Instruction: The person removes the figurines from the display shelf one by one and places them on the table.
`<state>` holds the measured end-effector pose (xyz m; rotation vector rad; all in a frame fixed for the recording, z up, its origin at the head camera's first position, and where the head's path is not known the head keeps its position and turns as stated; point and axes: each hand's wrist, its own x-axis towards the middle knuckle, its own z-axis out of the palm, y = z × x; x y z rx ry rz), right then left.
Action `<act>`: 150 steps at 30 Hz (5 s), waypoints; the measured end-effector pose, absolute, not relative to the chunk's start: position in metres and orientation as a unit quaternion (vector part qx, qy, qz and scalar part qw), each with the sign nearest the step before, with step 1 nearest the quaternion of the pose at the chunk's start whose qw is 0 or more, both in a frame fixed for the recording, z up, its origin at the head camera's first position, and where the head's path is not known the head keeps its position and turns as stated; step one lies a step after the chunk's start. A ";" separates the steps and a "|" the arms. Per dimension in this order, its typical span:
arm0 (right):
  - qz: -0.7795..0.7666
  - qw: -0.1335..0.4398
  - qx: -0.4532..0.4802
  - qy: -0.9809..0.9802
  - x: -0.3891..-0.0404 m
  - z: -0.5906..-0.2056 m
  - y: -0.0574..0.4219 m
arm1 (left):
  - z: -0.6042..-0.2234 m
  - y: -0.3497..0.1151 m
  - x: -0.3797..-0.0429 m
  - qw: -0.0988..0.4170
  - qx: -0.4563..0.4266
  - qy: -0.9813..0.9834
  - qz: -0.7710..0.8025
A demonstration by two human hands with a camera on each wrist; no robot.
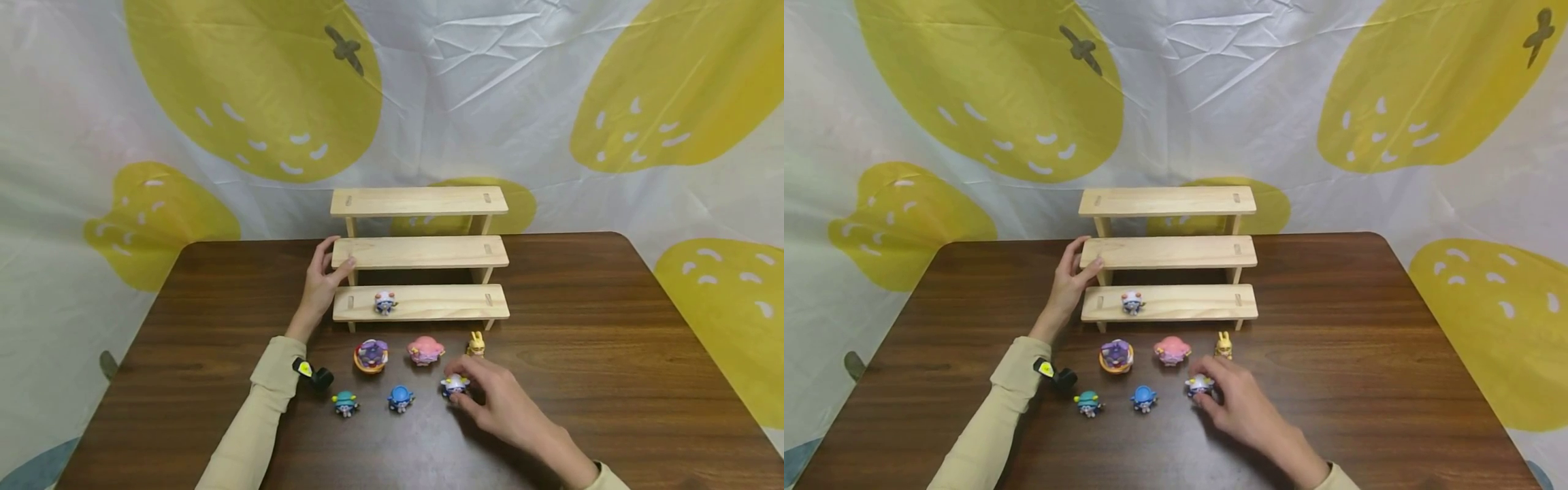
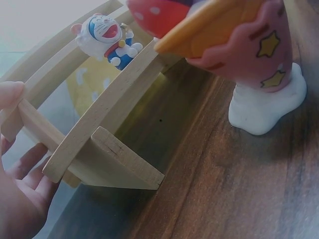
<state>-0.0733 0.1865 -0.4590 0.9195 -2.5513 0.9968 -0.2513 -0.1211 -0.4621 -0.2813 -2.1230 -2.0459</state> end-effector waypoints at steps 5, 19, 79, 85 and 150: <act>0.348 0.127 0.310 -0.875 -0.077 -0.446 0.186 | -0.464 -0.121 -0.251 0.100 -0.105 -0.711 -0.688; 0.306 0.160 0.350 -0.871 -0.111 -0.407 0.168 | -0.460 -0.121 -0.252 0.078 -0.076 -0.718 -0.687; 0.357 0.095 0.320 -0.872 -0.163 -0.397 0.143 | -0.459 -0.119 -0.250 0.064 -0.076 -0.719 -0.688; 0.362 0.114 0.315 -0.870 -0.155 -0.396 0.155 | -0.459 -0.121 -0.250 0.065 -0.074 -0.720 -0.687; 0.347 0.098 0.247 -0.900 -0.068 -0.451 0.241 | -0.450 -0.122 -0.241 0.044 -0.081 -0.718 -0.690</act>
